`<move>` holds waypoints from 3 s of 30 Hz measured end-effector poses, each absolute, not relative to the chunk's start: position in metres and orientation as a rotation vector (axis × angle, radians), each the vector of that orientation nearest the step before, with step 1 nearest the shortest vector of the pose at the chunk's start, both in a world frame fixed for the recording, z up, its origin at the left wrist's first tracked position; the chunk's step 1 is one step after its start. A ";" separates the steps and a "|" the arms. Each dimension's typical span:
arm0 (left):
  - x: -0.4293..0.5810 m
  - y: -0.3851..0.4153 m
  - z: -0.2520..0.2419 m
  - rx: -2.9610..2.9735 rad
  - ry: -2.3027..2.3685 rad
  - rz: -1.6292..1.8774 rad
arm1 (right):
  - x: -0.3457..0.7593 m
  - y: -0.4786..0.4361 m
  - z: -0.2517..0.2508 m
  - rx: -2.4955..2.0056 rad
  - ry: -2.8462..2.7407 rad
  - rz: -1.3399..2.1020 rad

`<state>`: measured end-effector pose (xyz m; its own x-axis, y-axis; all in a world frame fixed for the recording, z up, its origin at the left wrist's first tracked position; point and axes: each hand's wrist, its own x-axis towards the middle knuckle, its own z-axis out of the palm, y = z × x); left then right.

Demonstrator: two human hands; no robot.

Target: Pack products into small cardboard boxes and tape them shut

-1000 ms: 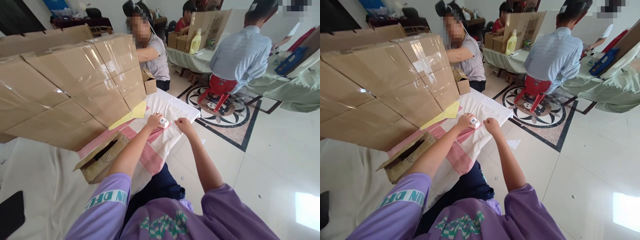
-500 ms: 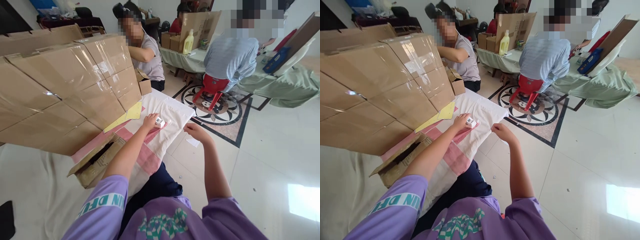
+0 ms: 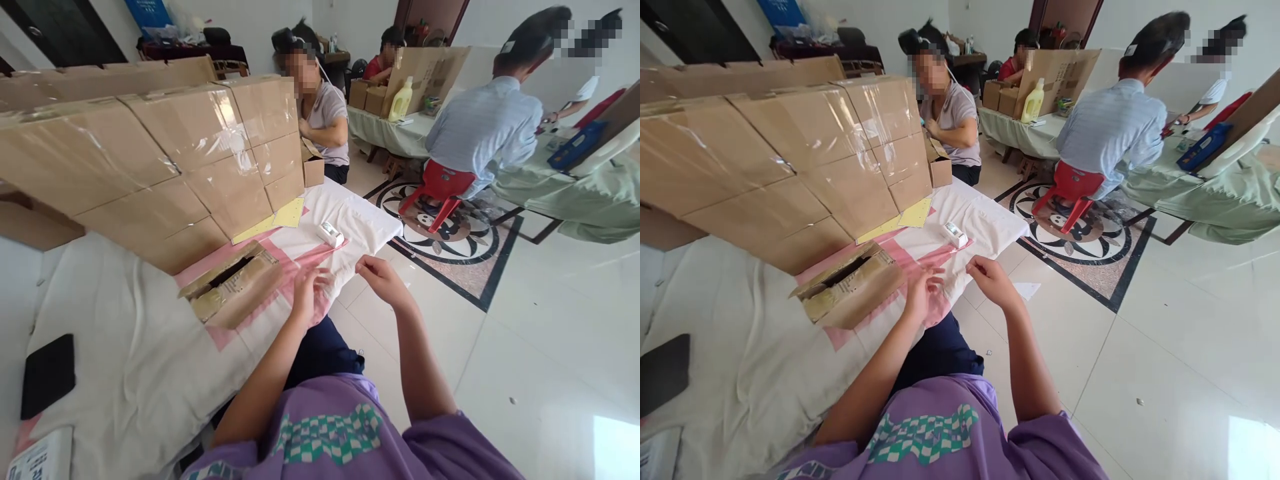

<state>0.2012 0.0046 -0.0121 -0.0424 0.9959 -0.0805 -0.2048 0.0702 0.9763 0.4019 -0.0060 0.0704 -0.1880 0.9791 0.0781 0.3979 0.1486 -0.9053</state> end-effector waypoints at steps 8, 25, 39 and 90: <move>0.198 -0.048 -0.012 0.602 0.899 1.179 | 0.354 -0.062 0.028 -1.173 -1.726 1.325; 0.129 -0.119 -0.024 0.580 1.120 1.822 | 0.328 -0.135 -0.036 -1.698 -2.082 1.395; 0.004 -0.143 0.008 0.846 1.157 2.158 | 0.270 -0.126 -0.039 -1.669 -2.292 0.937; 0.012 -0.117 -0.116 0.936 1.659 1.722 | 0.164 0.086 0.030 -1.084 -2.639 -0.025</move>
<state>0.0118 -0.1172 -0.1162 -0.5951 0.7976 0.0991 0.0695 -0.0718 0.9950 0.1641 0.0863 0.0296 -0.6761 0.6857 0.2695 0.6906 0.7173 -0.0925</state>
